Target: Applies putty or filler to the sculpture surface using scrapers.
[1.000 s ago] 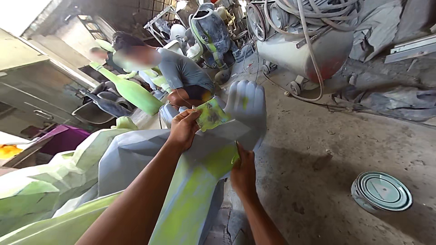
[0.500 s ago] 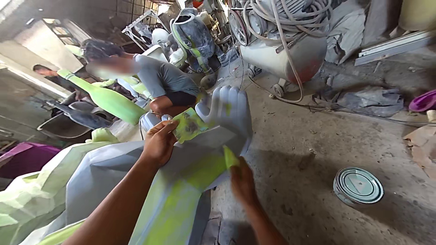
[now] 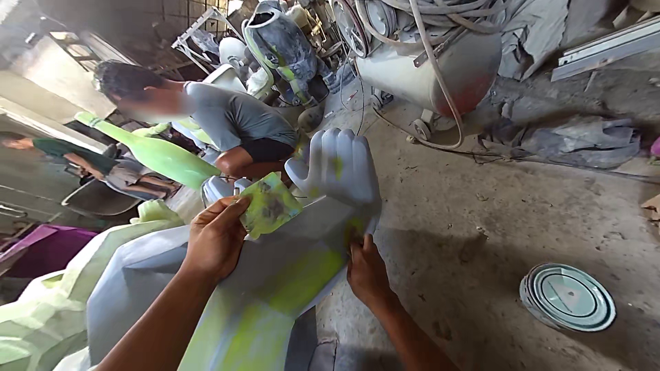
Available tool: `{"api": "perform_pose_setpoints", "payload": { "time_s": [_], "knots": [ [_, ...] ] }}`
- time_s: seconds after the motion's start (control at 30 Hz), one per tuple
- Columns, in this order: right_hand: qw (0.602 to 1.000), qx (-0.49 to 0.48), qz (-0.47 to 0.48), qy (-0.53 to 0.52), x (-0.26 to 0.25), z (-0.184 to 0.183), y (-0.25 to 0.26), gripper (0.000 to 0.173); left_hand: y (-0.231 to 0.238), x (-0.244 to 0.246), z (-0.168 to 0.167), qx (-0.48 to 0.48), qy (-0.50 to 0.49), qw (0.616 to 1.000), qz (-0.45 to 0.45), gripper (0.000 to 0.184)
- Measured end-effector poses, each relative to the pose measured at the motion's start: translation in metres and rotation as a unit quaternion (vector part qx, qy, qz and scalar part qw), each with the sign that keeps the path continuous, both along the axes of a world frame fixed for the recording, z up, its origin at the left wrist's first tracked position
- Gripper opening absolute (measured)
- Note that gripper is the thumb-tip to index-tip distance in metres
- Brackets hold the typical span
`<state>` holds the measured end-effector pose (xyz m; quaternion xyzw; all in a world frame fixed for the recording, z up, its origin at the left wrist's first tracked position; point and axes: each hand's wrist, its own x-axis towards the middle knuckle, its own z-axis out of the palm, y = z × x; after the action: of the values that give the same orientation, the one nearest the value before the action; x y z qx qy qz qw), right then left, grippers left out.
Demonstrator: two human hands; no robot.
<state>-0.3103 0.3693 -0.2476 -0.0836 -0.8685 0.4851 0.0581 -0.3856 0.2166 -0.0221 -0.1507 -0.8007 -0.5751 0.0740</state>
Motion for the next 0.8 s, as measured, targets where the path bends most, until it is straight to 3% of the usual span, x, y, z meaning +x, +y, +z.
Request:
{"api": "perform_pose_setpoints", "payload": {
  "time_s": [0.13,0.23,0.37,0.5,0.6,0.8],
  "knots": [
    [0.997,0.004,0.074,0.02,0.026,-0.019,0.017,0.063,-0.002,0.001,0.001,-0.01,-0.005,1.0,-0.005,0.017],
    [0.988,-0.111,0.025,0.106,0.021,-0.04,0.041,0.05,-0.004,-0.001,0.0,-0.001,-0.012,1.0,-0.008,0.018],
    [0.969,-0.212,-0.036,0.123,-0.029,-0.043,0.065,0.053,-0.007,-0.001,0.0,-0.009,-0.011,1.0,-0.003,0.018],
    [0.977,-0.206,-0.027,0.047,-0.048,-0.019,0.053,0.049,-0.003,0.0,0.001,-0.027,-0.017,0.999,0.005,0.019],
    [0.978,-0.205,-0.024,0.004,-0.021,0.01,0.034,0.049,-0.004,-0.001,0.002,-0.028,-0.023,0.999,0.007,0.022],
    [0.981,-0.171,-0.077,0.057,0.04,0.05,-0.02,0.057,-0.007,0.0,0.003,-0.031,-0.03,0.999,0.015,0.025]
  ]
}}
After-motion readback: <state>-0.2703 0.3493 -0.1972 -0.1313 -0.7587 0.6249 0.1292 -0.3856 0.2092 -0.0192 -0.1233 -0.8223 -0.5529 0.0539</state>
